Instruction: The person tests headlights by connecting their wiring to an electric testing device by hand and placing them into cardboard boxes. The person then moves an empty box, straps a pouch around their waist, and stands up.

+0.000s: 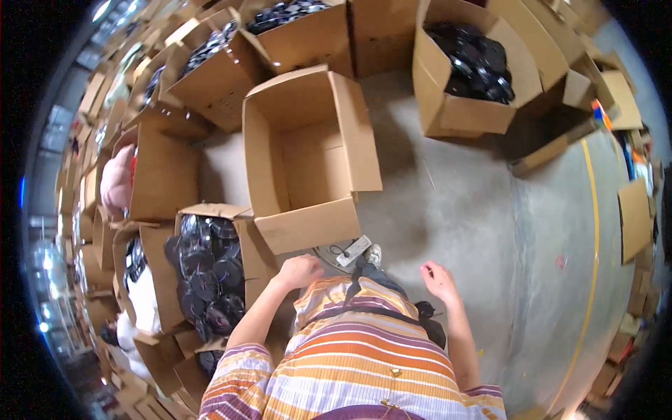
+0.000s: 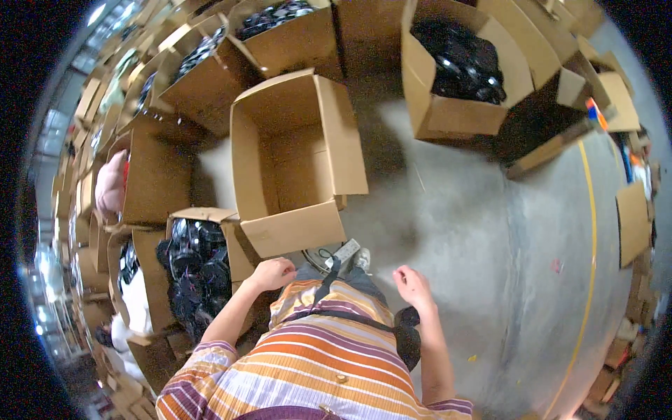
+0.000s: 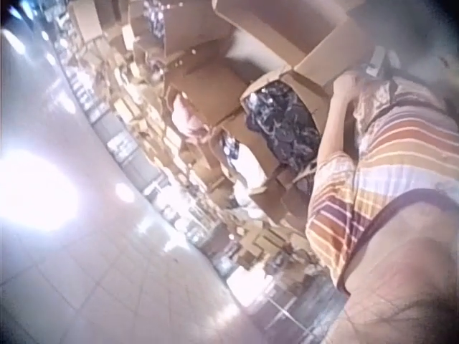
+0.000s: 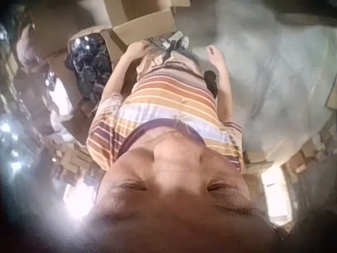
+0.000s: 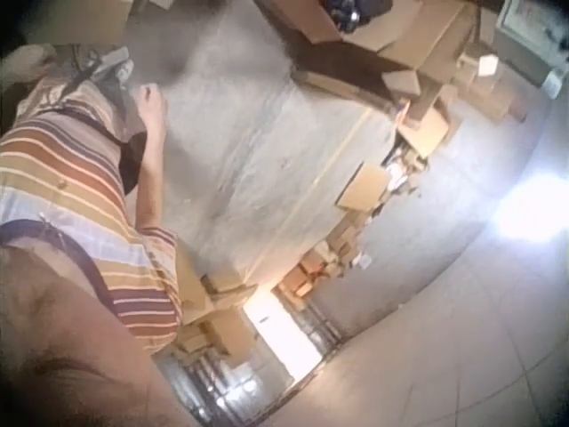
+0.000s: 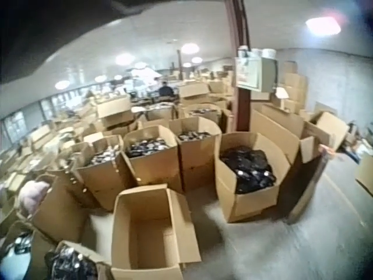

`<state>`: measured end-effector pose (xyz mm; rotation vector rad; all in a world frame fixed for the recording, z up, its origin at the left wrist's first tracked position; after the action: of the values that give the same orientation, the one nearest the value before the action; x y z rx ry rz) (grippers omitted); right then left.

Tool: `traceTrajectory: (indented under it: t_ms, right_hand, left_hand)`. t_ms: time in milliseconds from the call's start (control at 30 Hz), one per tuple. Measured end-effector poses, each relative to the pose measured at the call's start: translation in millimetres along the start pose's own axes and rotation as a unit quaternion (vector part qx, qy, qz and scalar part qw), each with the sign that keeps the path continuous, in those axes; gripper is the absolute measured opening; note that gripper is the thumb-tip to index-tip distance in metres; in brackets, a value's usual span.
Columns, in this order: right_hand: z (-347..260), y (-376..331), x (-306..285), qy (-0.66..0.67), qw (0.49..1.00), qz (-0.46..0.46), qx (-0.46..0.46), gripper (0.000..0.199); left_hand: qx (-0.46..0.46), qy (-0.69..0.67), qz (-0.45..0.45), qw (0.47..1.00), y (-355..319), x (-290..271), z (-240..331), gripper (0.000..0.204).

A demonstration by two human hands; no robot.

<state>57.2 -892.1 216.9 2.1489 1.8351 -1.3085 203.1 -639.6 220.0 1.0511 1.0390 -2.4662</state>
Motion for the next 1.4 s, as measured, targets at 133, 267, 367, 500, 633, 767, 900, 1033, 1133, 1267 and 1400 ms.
traceTrajectory:
  t_ms: [133,267,367,500,633,767,900,1033,1133,1267,1400]
  right_hand:
    - [-4,10,1,-0.012,1.0,0.001,-0.007,0.02]
    - [8,9,19,-0.032,0.999,-0.041,0.01,0.021]
    - [20,10,40,-0.027,0.998,-0.059,-0.026,0.022]
    - [19,10,46,-0.037,0.995,-0.082,-0.038,0.023]
    - [28,11,46,-0.021,0.996,-0.082,0.016,0.024]
    - [46,11,58,-0.007,0.997,-0.074,0.014,0.024]
    - [59,8,73,-0.003,0.996,-0.084,0.01,0.024]
    - [68,10,86,0.017,0.995,-0.097,0.009,0.024]
    - [63,12,92,0.015,0.994,-0.105,-0.013,0.021]
    - [50,20,99,0.024,0.989,-0.129,-0.07,0.019]
    - [45,26,103,0.014,0.987,-0.156,-0.021,0.024]
  left_hand:
    - [-0.07,-0.026,0.004,0.997,-21,29,-47,0.023]
    - [-0.158,-0.127,-0.003,0.979,-34,81,-100,0.026]
    - [-0.241,-0.201,0.01,0.949,-61,120,-135,0.027]
    - [-0.347,-0.293,-0.011,0.891,-104,180,-172,0.028]
    - [-0.39,-0.36,-0.023,0.847,-116,198,-172,0.031]
    - [-0.298,-0.264,0.01,0.917,-82,167,-150,0.028]
    - [-0.303,-0.257,0.007,0.918,-58,143,-130,0.027]
    - [-0.299,-0.245,0.025,0.922,-52,141,-130,0.029]
    - [-0.315,-0.273,0.064,0.907,-58,155,-142,0.029]
    - [-0.344,-0.339,0.106,0.869,-69,172,-157,0.03]
    - [-0.369,-0.338,0.139,0.855,-70,176,-159,0.031]
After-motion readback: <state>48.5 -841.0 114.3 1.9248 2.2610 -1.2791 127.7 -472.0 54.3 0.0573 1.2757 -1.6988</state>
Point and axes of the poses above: each hand's wrist, its own y-axis towards the middle knuckle, its own x-axis out of the palm, z = x × y, the point moved 8 cm from there along y, towards the middle knuckle, and after that the axes turned 1 degree about -z, right-handed, at the moved point
